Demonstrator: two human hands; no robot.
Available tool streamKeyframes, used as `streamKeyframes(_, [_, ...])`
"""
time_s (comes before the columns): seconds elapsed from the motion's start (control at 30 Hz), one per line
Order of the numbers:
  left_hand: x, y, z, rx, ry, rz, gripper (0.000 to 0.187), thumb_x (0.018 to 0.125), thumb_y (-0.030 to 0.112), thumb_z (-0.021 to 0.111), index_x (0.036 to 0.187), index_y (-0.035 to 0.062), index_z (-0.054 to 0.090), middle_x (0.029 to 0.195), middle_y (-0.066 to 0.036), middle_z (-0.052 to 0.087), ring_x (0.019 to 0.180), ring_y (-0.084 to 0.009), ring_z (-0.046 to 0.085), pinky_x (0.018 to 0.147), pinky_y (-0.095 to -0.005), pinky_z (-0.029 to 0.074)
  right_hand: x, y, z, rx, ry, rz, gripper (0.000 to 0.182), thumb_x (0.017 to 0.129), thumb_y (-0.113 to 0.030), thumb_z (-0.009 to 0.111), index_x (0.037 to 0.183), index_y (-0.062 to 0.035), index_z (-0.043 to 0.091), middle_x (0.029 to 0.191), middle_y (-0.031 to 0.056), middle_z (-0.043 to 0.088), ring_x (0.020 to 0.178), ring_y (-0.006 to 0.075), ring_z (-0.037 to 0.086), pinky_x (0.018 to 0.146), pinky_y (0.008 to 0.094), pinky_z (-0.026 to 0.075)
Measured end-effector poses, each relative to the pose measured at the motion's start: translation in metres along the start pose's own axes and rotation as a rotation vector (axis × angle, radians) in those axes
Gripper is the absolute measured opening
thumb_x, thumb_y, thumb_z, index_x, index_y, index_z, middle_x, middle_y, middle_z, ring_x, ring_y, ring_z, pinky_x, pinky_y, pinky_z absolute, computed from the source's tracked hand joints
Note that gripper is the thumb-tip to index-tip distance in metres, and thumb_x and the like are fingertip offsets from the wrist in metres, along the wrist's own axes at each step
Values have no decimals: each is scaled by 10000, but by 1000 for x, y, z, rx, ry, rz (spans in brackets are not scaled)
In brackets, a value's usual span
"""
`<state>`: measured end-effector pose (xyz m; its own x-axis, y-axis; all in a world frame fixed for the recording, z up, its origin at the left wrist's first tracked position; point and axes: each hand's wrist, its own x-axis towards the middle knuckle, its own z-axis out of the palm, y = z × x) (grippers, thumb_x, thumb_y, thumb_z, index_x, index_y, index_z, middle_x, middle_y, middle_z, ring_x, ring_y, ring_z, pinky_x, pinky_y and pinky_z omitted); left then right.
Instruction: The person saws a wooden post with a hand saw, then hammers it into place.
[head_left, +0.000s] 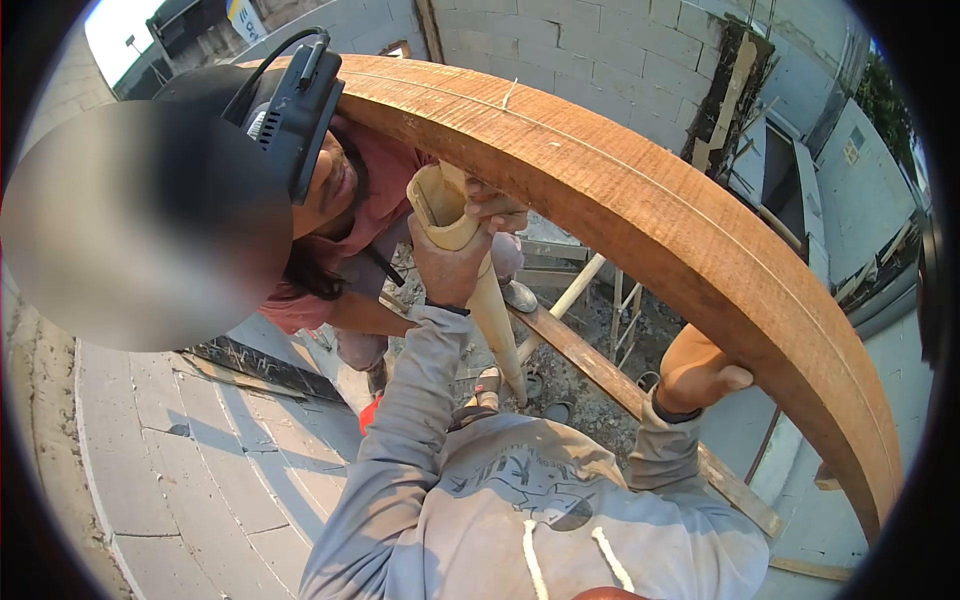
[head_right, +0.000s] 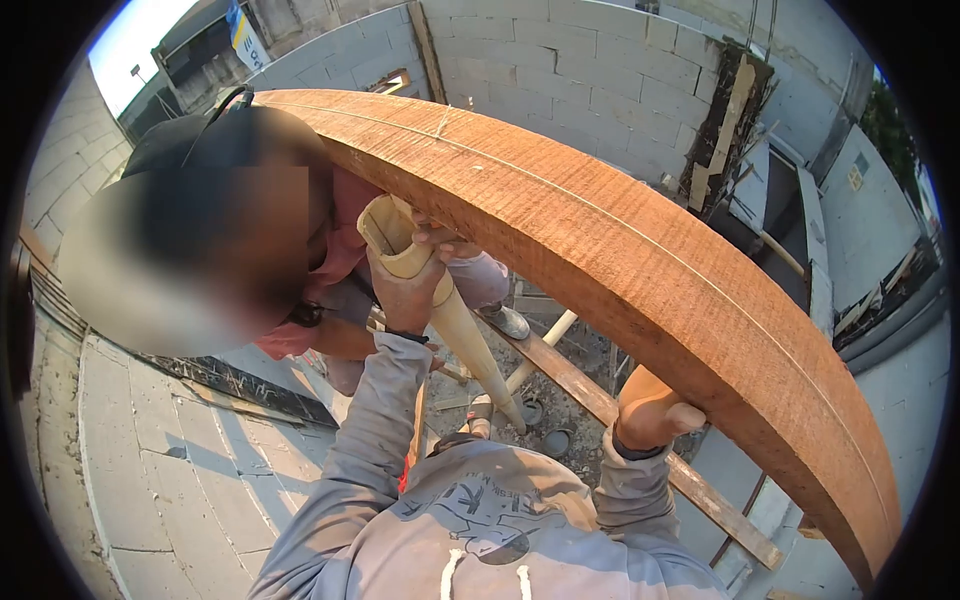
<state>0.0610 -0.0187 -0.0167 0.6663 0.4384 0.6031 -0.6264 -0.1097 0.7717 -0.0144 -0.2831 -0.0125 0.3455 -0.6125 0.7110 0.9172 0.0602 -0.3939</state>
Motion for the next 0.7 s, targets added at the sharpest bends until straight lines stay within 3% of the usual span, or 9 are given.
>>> streamKeyframes(0.03, [1,-2,-1,-6,-55,-21,714,704,-9,763,1290,-3,356,1157,-117,537,1021,-181,580,833,-294,527,-6,10,-26,37,-175,34,731,903,-505,599,1452,-105,329,1478,55,377,1331,220,402,1102,438,318])
streamKeyframes(0.07, [2,4,3,-15,-68,-17,714,704,-9,763,1290,-3,356,1157,-117,537,1021,-181,580,833,-294,527,-8,15,-40,30,-167,22,731,903,-505,599,1452,-105,329,1478,55,377,1331,220,402,1102,438,318])
streamKeyframes(0.13, [1,17,9,-308,-108,-116,699,714,-23,740,1295,-2,352,1154,-116,534,1009,-174,579,819,-278,526,-12,20,-61,-52,-141,323,644,892,-394,665,1406,-97,416,1452,23,419,1332,220,396,1089,428,322])
streamKeyframes(0.27, [2,-3,-5,-14,-105,0,663,729,-59,693,1293,4,351,1148,-114,533,1004,-169,578,811,-278,524,-15,30,-78,-109,-36,395,526,901,-325,667,1324,-58,505,1352,58,523,1248,228,486,1062,399,356])
streamKeyframes(0.33, [1,-6,-4,-62,-93,-52,648,731,-75,658,1293,8,347,1159,-116,527,1013,-177,574,821,-295,519,-2,6,-75,-706,-546,584,466,891,-287,680,1245,-9,560,1228,113,606,1126,238,577,991,365,425])
streamKeyframes(0.4, [1,-6,-4,-76,-115,-33,648,730,-70,658,1292,9,346,1166,-117,522,1018,-180,572,828,-298,517,18,-47,-4,-664,-767,544,441,849,-293,718,1159,6,625,988,161,686,940,278,668,881,382,509])
streamKeyframes(0.53, [4,-25,-12,-66,-150,-65,636,741,-48,662,1288,6,342,1185,-124,508,1029,-187,567,848,-295,511,78,-145,26,-279,-1325,385,494,783,-311,775,1098,42,636,979,202,677,941,270,673,832,367,527])
streamKeyframes(0.6, [2,-27,-13,-5,-139,-78,631,748,-38,672,1283,1,340,1179,-128,513,1023,-190,572,851,-297,512,100,-170,28,-277,-1182,164,458,794,-286,768,1095,33,636,973,191,675,909,257,674,803,368,534])
streamKeyframes(0.7, [-1,-19,-8,27,-64,-61,605,724,51,738,1209,-9,382,1110,-140,561,968,-199,600,833,-313,514,137,-196,42,-552,-1046,83,421,796,-239,759,1092,33,635,943,184,668,896,274,668,808,381,528])
